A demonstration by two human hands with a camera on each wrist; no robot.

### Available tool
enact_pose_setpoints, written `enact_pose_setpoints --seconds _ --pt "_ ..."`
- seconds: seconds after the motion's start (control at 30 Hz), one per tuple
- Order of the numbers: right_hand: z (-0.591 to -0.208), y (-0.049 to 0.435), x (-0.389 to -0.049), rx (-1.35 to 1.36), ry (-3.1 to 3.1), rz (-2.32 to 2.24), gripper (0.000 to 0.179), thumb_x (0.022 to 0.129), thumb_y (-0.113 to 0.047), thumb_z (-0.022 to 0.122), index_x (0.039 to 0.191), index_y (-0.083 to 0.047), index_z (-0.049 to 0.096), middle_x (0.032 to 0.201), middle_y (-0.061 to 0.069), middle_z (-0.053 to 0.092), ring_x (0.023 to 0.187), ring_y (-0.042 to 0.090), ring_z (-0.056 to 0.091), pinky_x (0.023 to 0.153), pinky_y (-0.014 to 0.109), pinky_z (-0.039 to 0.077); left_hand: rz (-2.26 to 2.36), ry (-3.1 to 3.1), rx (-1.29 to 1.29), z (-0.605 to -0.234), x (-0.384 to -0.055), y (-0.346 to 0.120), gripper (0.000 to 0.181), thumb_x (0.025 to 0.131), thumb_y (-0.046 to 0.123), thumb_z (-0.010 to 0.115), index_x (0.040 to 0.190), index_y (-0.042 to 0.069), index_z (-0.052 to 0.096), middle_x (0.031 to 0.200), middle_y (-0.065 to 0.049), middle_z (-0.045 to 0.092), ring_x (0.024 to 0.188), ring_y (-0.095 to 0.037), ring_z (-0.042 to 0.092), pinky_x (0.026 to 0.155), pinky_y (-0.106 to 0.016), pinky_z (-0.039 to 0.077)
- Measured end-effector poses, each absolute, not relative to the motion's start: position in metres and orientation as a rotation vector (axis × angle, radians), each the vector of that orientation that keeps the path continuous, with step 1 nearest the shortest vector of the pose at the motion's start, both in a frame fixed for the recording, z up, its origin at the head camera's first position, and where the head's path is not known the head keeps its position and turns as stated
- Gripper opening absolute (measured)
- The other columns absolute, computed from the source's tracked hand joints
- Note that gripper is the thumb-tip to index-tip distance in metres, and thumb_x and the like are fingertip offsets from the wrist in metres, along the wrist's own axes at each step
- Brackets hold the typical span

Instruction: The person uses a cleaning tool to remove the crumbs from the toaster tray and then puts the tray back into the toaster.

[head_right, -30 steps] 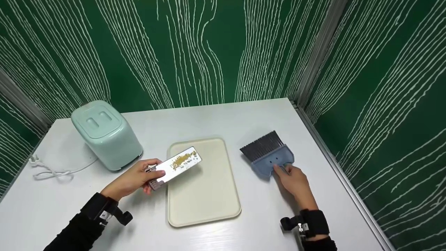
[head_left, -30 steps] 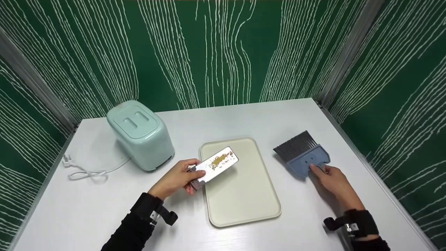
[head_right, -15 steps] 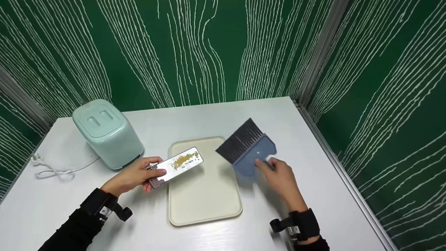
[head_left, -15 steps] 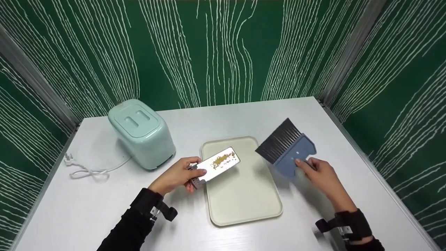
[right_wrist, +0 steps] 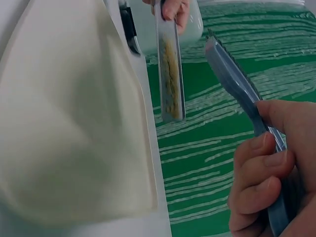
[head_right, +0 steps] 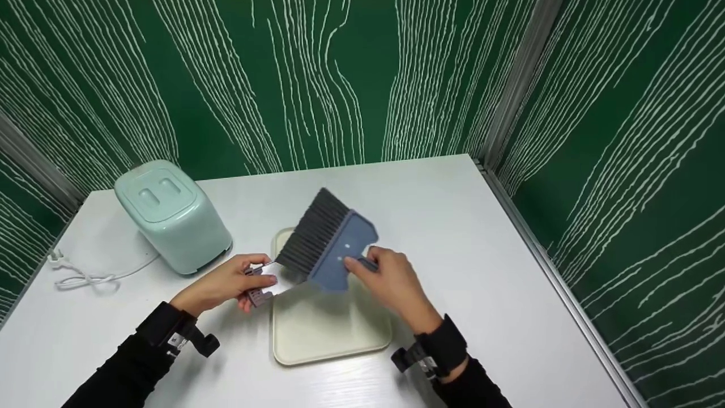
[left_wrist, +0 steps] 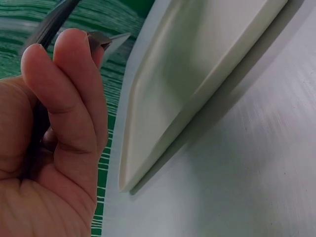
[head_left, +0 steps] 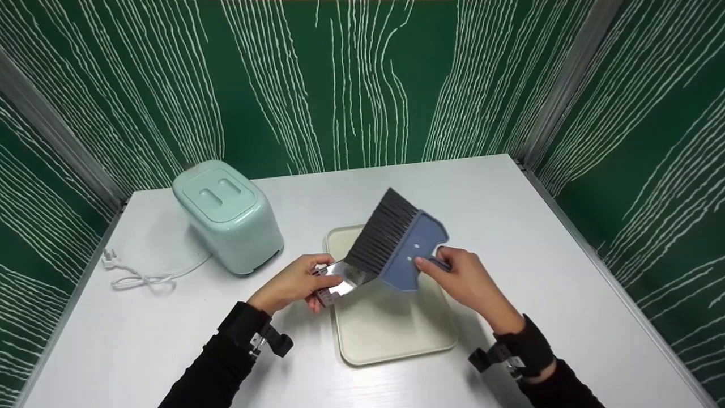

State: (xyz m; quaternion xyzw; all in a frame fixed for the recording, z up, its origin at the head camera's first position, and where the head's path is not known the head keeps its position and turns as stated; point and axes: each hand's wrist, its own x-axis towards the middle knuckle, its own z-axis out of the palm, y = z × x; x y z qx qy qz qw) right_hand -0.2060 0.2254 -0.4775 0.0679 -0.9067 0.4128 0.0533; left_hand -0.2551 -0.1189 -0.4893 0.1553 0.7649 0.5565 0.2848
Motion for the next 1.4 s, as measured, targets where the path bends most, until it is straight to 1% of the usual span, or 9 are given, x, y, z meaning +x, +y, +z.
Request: enact_pose_setpoints --seconds 0.07,0.17,0.3,0.37,0.5,0.67,0.97,1.2,1.4 --pt "-0.476 0.216 -0.209 0.218 -2.774 1.234 0.052 0.099 -0.039 0.077 0.071 -0.015 0.042 0.064 -0.009 0.031 0.06 0.007 0.032 0.059 0.024 0.026 1.477 2.056 0.43 -0.489 -0.255 -0.118 0.016 0.103 0.016 0.072 0.108 0.005 0.062 0.065 0.001 0.068 0.041 -0.006 0.06 0.043 -0.024 0.051" --pt "-0.476 0.205 -0.213 0.231 -2.807 1.2 0.05 0.099 -0.042 0.077 0.071 -0.016 0.044 0.064 -0.009 0.033 0.06 0.009 0.034 0.058 0.025 0.027 1.472 2.058 0.44 -0.489 -0.256 -0.117 0.017 0.103 0.014 0.071 0.115 0.005 0.065 0.067 0.0 0.069 0.042 -0.006 0.06 0.043 -0.025 0.051" --pt "-0.478 0.196 -0.215 0.24 -2.851 1.149 0.048 0.099 -0.042 0.077 0.072 -0.017 0.046 0.063 -0.008 0.034 0.06 0.01 0.036 0.057 0.025 0.027 1.478 2.048 0.446 -0.489 -0.256 -0.117 0.026 0.102 0.012 0.071 0.127 0.005 0.068 0.073 -0.001 0.071 0.042 -0.007 0.06 0.043 -0.024 0.052" --pt "-0.479 0.193 -0.216 0.248 -2.86 1.122 0.048 0.099 -0.042 0.077 0.072 -0.016 0.046 0.063 -0.008 0.034 0.06 0.01 0.036 0.056 0.025 0.027 1.483 2.042 0.445 -0.489 -0.257 -0.117 0.027 0.102 0.011 0.071 0.128 0.005 0.068 0.073 -0.001 0.071 0.043 -0.007 0.06 0.043 -0.024 0.052" --pt "-0.481 0.192 -0.216 0.241 -2.872 1.035 0.047 0.099 -0.043 0.077 0.074 -0.015 0.047 0.064 -0.008 0.035 0.06 0.01 0.037 0.056 0.026 0.027 1.482 2.048 0.437 -0.49 -0.258 -0.116 0.024 0.101 0.012 0.073 0.123 0.005 0.068 0.069 -0.001 0.071 0.043 -0.007 0.061 0.043 -0.024 0.052" --pt "-0.483 0.195 -0.215 0.205 -2.887 0.915 0.047 0.098 -0.046 0.077 0.074 -0.015 0.05 0.064 -0.007 0.037 0.06 0.012 0.041 0.055 0.029 0.029 1.453 2.104 0.419 -0.488 -0.258 -0.116 0.021 0.1 0.017 0.076 0.113 0.005 0.064 0.064 0.0 0.069 0.042 -0.007 0.06 0.043 -0.024 0.051" --pt "-0.489 0.205 -0.213 0.183 -2.838 0.8 0.05 0.096 -0.049 0.078 0.074 -0.016 0.047 0.063 -0.008 0.03 0.059 0.012 0.04 0.053 0.029 0.028 1.417 2.176 0.451 -0.486 -0.259 -0.117 0.019 0.101 0.017 0.076 0.109 0.005 0.062 0.06 0.001 0.066 0.04 -0.007 0.06 0.043 -0.027 0.052" --pt "-0.489 0.208 -0.212 0.152 -2.839 0.713 0.051 0.096 -0.05 0.077 0.074 -0.016 0.047 0.063 -0.006 0.038 0.058 0.015 0.043 0.051 0.03 0.032 1.402 2.202 0.478 -0.481 -0.257 -0.12 0.017 0.101 0.015 0.075 0.107 0.005 0.062 0.059 0.0 0.066 0.041 -0.007 0.061 0.044 -0.03 0.054" --pt "-0.488 0.213 -0.21 0.135 -2.84 0.667 0.05 0.097 -0.049 0.076 0.075 -0.015 0.048 0.062 -0.006 0.033 0.057 0.016 0.042 0.051 0.031 0.029 1.36 2.26 0.527 -0.475 -0.256 -0.122 0.014 0.102 0.014 0.074 0.108 0.006 0.065 0.059 0.0 0.067 0.04 -0.008 0.061 0.045 -0.04 0.058"
